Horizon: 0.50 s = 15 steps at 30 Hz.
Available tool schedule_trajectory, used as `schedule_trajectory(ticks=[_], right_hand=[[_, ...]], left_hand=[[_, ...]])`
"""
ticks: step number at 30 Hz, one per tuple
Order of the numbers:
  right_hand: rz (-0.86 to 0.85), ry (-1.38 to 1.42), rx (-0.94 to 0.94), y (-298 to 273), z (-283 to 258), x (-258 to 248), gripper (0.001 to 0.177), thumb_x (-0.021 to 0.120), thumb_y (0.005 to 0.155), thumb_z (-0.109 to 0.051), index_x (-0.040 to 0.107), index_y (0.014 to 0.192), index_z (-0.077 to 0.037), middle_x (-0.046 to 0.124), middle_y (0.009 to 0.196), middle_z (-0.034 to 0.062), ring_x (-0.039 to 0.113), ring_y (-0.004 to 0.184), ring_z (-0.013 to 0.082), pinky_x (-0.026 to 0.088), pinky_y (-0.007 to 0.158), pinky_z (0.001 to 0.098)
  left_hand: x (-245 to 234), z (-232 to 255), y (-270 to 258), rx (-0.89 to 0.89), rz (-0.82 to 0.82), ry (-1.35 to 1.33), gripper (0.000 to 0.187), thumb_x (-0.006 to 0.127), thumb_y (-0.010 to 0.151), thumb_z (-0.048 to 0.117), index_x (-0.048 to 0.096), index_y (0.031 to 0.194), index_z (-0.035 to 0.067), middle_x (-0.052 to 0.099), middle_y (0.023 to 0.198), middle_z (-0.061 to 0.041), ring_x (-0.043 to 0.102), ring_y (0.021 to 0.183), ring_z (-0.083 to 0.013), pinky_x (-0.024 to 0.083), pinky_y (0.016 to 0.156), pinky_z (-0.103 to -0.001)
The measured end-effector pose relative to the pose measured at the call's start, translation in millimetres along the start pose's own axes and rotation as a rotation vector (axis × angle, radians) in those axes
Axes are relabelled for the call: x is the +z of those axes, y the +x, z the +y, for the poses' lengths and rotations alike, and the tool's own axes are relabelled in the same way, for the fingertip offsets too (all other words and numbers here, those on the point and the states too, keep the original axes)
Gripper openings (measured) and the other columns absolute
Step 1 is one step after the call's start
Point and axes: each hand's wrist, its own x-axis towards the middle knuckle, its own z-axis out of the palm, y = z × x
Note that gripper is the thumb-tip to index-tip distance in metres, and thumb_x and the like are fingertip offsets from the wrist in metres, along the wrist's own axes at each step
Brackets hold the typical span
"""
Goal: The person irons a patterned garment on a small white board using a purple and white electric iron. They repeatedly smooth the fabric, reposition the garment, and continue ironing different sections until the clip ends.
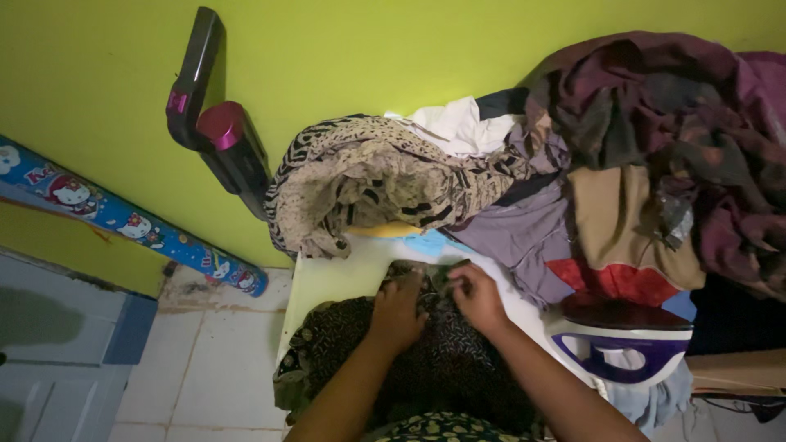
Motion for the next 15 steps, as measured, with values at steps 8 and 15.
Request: schedule_trajectory(ticks=[8, 15], right_hand=[[0.065, 0.093, 0.044, -25, -25, 13, 0.055, 0.064, 0.082, 0.009, 0.05, 0.133, -0.004, 0.064, 0.121, 0.0145, 0.065, 0.115, 0.0277, 0.052, 0.095, 0.0355], [0.293, -0.202, -0.207, -114, -59, -52, 0.035, 0.07, 0.081, 0.001, 0.061, 0.114, -0.003, 0.065, 0.116, 0.0179, 0.064, 0.11, 0.036, 0.05, 0.097, 0.043]], left_hand=[[12, 4, -22, 0.242, -0.027, 0.119, 0.079, 0.071, 0.088, 0.045, 0.037, 0.157, 0.027, 0.025, 0.166, -0.016, 0.021, 0.152, -0.044, 0.01, 0.114, -0.073], [19, 9, -39, 0.319, -0.057, 0.235, 0.074, 0.063, 0.091, 0.064, 0.041, 0.155, 0.034, 0.021, 0.167, -0.009, 0.013, 0.153, -0.0443, 0.004, 0.112, -0.079]])
